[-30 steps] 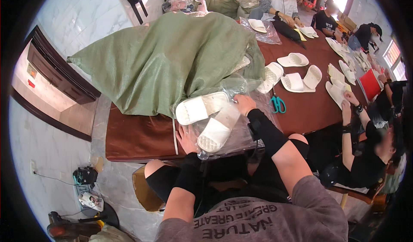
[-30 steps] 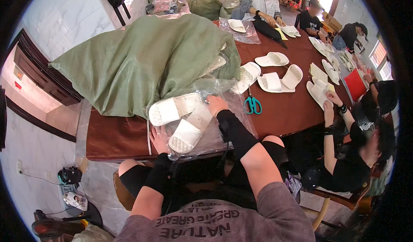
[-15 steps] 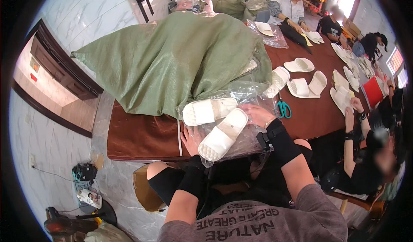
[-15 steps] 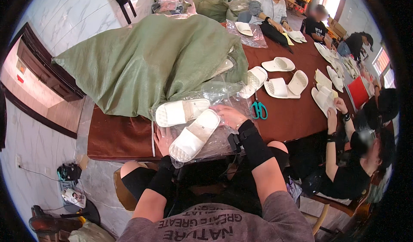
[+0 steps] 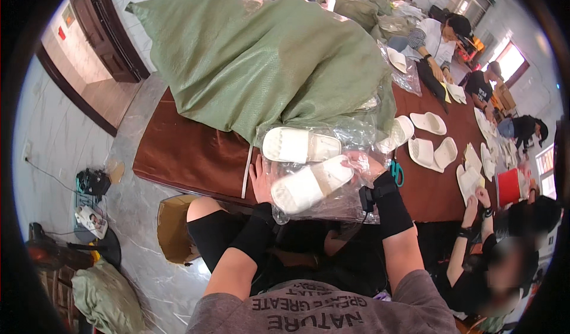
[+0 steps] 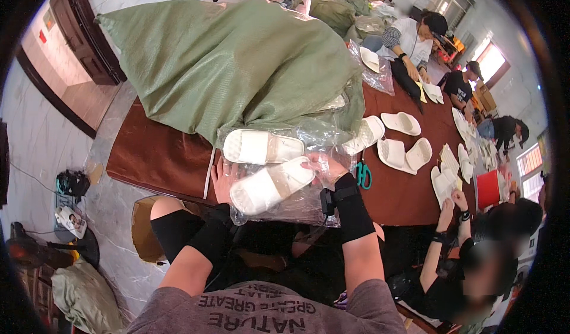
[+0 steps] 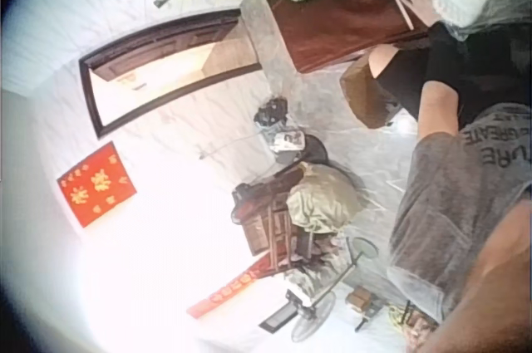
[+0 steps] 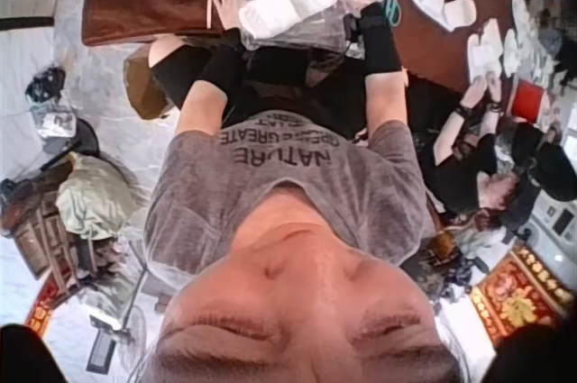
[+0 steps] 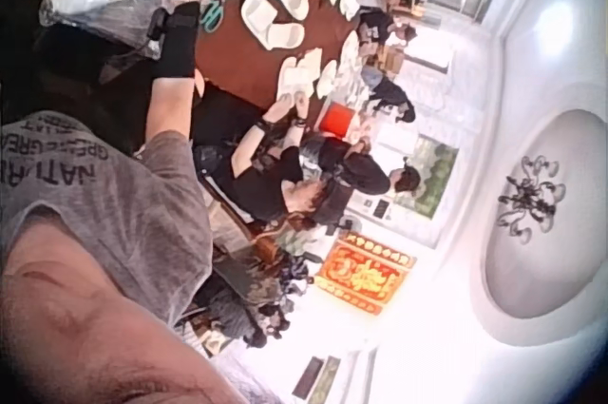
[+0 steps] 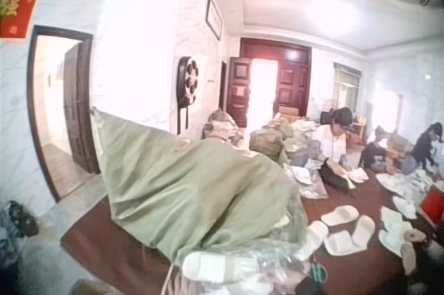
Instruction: Packaging pairs of sandals into individual plastic bags from larger storage sacks.
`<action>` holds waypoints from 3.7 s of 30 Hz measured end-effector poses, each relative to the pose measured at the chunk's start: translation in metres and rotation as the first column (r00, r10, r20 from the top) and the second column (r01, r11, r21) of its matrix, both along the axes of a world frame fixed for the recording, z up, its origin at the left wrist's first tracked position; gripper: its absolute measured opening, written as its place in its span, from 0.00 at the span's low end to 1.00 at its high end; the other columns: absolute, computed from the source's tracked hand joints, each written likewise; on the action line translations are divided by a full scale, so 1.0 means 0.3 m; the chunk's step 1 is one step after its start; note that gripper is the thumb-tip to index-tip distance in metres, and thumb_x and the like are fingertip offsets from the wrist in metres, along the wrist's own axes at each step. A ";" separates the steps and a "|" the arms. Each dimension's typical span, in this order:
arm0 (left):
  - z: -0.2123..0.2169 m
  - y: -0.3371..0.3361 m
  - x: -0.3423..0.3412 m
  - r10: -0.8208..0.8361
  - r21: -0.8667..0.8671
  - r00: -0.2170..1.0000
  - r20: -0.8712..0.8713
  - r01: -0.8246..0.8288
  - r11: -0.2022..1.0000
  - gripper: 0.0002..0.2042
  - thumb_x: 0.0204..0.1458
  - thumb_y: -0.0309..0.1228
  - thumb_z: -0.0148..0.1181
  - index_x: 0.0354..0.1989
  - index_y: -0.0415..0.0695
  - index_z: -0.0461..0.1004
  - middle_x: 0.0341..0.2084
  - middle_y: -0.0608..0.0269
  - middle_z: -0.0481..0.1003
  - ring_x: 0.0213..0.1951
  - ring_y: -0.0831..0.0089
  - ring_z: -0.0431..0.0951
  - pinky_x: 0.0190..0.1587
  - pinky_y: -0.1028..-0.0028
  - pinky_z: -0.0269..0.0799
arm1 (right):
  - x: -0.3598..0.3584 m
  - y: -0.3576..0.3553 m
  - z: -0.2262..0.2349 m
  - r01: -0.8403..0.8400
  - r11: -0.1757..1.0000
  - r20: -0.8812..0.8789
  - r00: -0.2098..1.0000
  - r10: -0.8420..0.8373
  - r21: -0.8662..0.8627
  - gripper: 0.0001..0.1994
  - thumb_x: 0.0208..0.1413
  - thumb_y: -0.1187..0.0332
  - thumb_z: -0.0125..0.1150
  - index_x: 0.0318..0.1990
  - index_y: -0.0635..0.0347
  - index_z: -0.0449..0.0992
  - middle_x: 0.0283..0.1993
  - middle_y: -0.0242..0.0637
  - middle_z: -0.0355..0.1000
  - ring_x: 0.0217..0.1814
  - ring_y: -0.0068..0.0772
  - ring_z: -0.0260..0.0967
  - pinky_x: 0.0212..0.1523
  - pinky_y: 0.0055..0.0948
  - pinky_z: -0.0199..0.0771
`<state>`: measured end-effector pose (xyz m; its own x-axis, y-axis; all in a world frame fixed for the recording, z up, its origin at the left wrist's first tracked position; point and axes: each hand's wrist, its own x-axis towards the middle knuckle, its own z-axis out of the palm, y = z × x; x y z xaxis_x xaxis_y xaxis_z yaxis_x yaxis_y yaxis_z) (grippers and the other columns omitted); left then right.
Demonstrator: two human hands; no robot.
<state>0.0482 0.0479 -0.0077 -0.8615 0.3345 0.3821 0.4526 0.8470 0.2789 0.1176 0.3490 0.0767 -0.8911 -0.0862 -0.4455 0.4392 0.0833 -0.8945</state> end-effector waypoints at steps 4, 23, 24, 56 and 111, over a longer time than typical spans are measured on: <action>0.033 -0.006 0.018 -0.014 0.049 0.998 0.068 0.010 0.999 0.27 0.51 0.44 0.50 0.59 0.47 0.66 0.60 0.54 0.60 0.66 0.56 0.51 0.66 0.52 0.42 | -0.011 -0.035 -0.034 0.244 0.968 -0.067 0.966 -0.248 -0.065 0.20 0.56 0.61 0.60 0.53 0.60 0.70 0.43 0.31 0.72 0.41 0.27 0.72 0.26 0.27 0.79; 0.036 -0.019 0.020 -0.026 0.052 0.998 0.049 0.024 0.998 0.25 0.50 0.41 0.50 0.58 0.47 0.67 0.61 0.54 0.59 0.65 0.55 0.53 0.65 0.52 0.45 | 0.042 -0.061 0.018 0.295 0.953 -0.149 0.947 -0.283 0.068 0.25 0.48 0.62 0.69 0.51 0.64 0.69 0.36 0.32 0.73 0.32 0.20 0.68 0.23 0.20 0.66; 0.025 -0.021 0.016 -0.005 0.044 0.999 0.037 0.003 0.999 0.25 0.50 0.40 0.51 0.57 0.46 0.67 0.62 0.54 0.59 0.65 0.55 0.54 0.66 0.52 0.45 | 0.051 -0.053 0.034 0.303 0.948 -0.208 0.938 -0.278 0.099 0.25 0.49 0.61 0.68 0.52 0.63 0.69 0.36 0.30 0.73 0.33 0.19 0.68 0.23 0.19 0.66; 0.029 0.012 0.063 -0.086 -0.064 0.996 -0.016 0.085 0.994 0.31 0.57 0.52 0.48 0.66 0.51 0.57 0.67 0.52 0.52 0.68 0.56 0.50 0.67 0.54 0.44 | 0.470 0.313 0.224 0.819 0.297 -0.717 0.574 -0.396 0.491 0.17 0.46 0.66 0.70 0.42 0.65 0.76 0.32 0.36 0.75 0.34 0.22 0.69 0.37 0.26 0.71; 0.103 0.021 0.068 -0.133 -0.023 0.990 0.035 0.134 0.991 0.31 0.52 0.48 0.56 0.63 0.47 0.62 0.66 0.48 0.53 0.67 0.52 0.52 0.65 0.50 0.47 | -0.221 0.572 0.359 0.800 0.255 -0.797 0.587 -0.144 0.543 0.08 0.50 0.67 0.60 0.34 0.61 0.78 0.31 0.41 0.75 0.35 0.36 0.74 0.39 0.31 0.71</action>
